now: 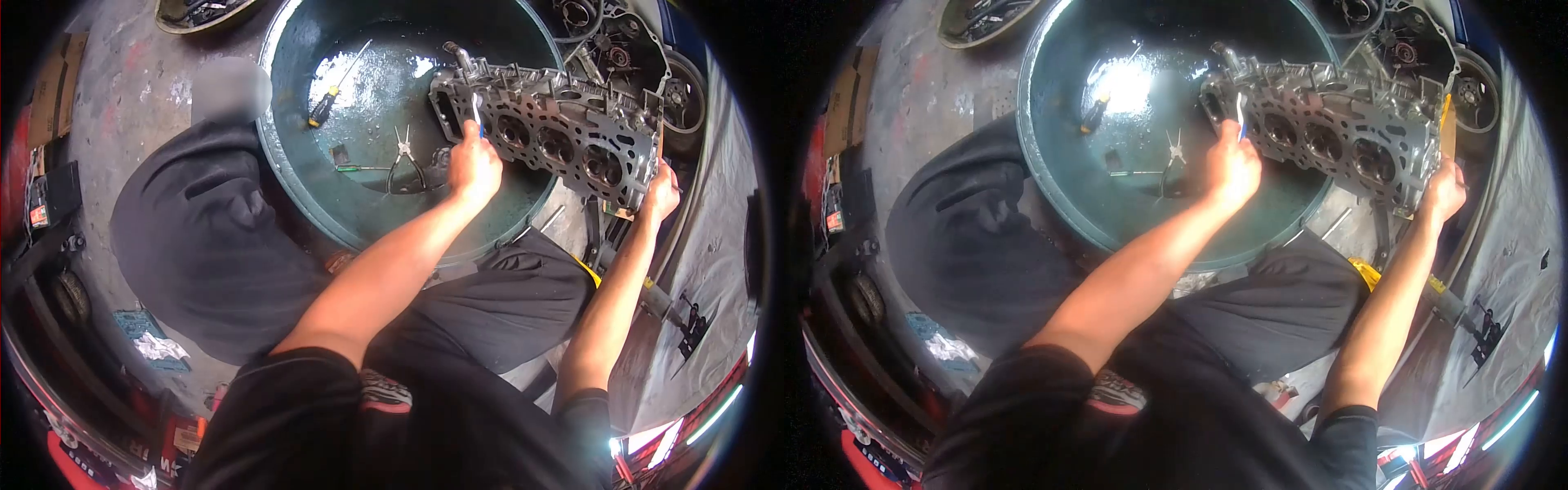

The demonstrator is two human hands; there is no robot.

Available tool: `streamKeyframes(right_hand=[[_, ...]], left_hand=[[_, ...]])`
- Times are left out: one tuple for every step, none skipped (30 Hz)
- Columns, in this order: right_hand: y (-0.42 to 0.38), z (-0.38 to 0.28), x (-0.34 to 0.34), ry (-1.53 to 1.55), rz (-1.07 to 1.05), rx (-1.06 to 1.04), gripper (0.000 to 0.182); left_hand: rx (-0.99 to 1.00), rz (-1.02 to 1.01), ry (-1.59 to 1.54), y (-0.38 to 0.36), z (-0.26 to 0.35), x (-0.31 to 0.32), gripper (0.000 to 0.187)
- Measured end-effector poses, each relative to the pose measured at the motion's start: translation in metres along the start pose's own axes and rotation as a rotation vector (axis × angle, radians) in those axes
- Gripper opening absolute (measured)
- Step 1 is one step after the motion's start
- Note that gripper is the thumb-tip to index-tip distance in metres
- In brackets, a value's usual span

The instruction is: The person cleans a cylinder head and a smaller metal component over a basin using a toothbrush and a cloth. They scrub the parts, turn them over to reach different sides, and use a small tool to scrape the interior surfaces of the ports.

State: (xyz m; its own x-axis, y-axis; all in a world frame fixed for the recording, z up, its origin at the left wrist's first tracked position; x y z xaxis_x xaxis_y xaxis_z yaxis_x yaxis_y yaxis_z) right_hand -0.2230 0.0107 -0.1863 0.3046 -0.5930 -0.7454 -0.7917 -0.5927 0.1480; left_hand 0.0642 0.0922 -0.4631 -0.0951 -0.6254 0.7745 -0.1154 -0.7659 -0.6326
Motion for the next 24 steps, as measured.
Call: streamKeyframes(right_hand=[[0.011, 0.005, 0.0, -0.039, 0.013, -0.033, 0.035], [0.013, 0.004, 0.0, -0.076, 0.022, -0.027, 0.036], [0.013, 0.003, 0.001, -0.11, 0.034, -0.019, 0.037], [0.015, 0.001, 0.002, -0.144, 0.047, -0.012, 0.038], [0.022, 0.003, 0.003, -0.203, 0.073, -0.002, 0.039], [0.029, 0.006, 0.007, -0.188, 0.066, 0.004, 0.039], [0.032, 0.007, 0.009, -0.175, 0.057, 0.013, 0.04], [0.031, 0.006, 0.008, -0.161, 0.053, 0.025, 0.04], [0.028, 0.005, 0.007, -0.168, 0.052, 0.018, 0.041], [0.027, 0.003, 0.006, -0.209, 0.059, -0.007, 0.044], [0.027, 0.005, 0.004, -0.204, 0.068, 0.016, 0.044], [0.027, 0.004, 0.008, -0.193, 0.068, 0.034, 0.044], [0.027, 0.0, 0.013, -0.198, 0.051, 0.028, 0.045], [0.026, -0.002, 0.015, -0.201, 0.038, 0.026, 0.046], [0.025, -0.002, 0.014, -0.211, 0.03, 0.027, 0.047], [0.027, -0.001, 0.013, -0.25, 0.058, 0.023, 0.048], [0.033, -0.001, 0.014, -0.296, 0.084, 0.015, 0.049], [0.037, -0.002, 0.015, -0.346, 0.104, 0.003, 0.05], [0.023, -0.016, 0.018, -0.355, 0.092, 0.02, 0.052], [0.026, -0.023, 0.023, -0.379, 0.103, 0.01, 0.052], [0.03, -0.034, 0.032, -0.395, 0.121, 0.006, 0.053], [0.035, -0.041, 0.04, -0.431, 0.132, -0.003, 0.053], [0.034, -0.05, 0.049, -0.486, 0.108, 0.054, 0.056], [0.033, -0.058, 0.054, -0.457, 0.081, 0.046, 0.061]], left_hand=[[0.062, 0.063, 0.05, 0.003, -0.001, 0.007, 0.03], [0.125, 0.128, 0.095, 0.007, -0.005, 0.012, 0.031], [0.271, 0.118, 0.389, 0.014, -0.015, 0.006, 0.027], [0.529, -0.002, 0.933, -0.002, -0.002, 0.029, 0.018], [0.838, 0.043, 1.475, -0.025, 0.007, 0.051, 0.014], [0.755, 0.006, 1.436, -0.025, 0.005, 0.051, 0.015], [0.672, -0.026, 1.397, -0.025, 0.001, 0.051, 0.019], [0.675, 0.104, 1.56, -0.016, 0.01, 0.052, 0.02], [0.58, 0.12, 1.461, 0.005, 0.02, 0.05, 0.022], [0.666, 0.066, 1.497, 0.009, 0.032, 0.06, 0.023], [0.683, 0.045, 1.544, 0.004, 0.026, 0.063, 0.025], [0.709, 0.035, 1.592, -0.004, 0.025, 0.068, 0.027], [0.629, -0.066, 1.506, -0.015, 0.015, 0.066, 0.03], [0.663, -0.126, 1.533, -0.019, 0.012, 0.064, 0.036], [0.697, -0.186, 1.559, -0.022, 0.008, 0.061, 0.042], [0.757, -0.075, 1.603, -0.014, 0.02, 0.062, 0.022], [0.699, -0.049, 1.371, 0.007, 0.022, 0.06, 0.019], [0.388, -0.035, 0.864, 0.018, -0.001, 0.042, 0.029], [0.134, 0.128, 0.358, 0.004, -0.005, 0.047, 0.044], [0.064, 0.079, 0.381, -0.002, -0.016, 0.045, 0.044], [0.408, 0.026, 0.925, 0.014, 0.005, 0.045, 0.043], [0.467, 0.003, 1.119, 0.032, 0.014, 0.047, 0.034], [0.531, -0.007, 1.322, 0.05, 0.023, 0.047, 0.025], [0.599, -0.002, 1.516, 0.067, 0.032, 0.048, 0.02]])
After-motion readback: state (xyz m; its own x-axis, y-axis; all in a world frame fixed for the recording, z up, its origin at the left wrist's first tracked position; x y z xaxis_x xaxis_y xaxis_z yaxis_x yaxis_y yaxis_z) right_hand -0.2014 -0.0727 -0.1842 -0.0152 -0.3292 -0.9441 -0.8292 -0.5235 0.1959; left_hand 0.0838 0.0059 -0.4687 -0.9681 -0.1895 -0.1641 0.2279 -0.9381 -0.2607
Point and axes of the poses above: each hand's wrist, its own y-axis towards the middle knuckle, its own x-axis out of the palm, z = x × y, the point moved 8 cm from there along y, towards the middle knuckle, and after that the axes turned 10 degrees about x, right-handed, at the moved point
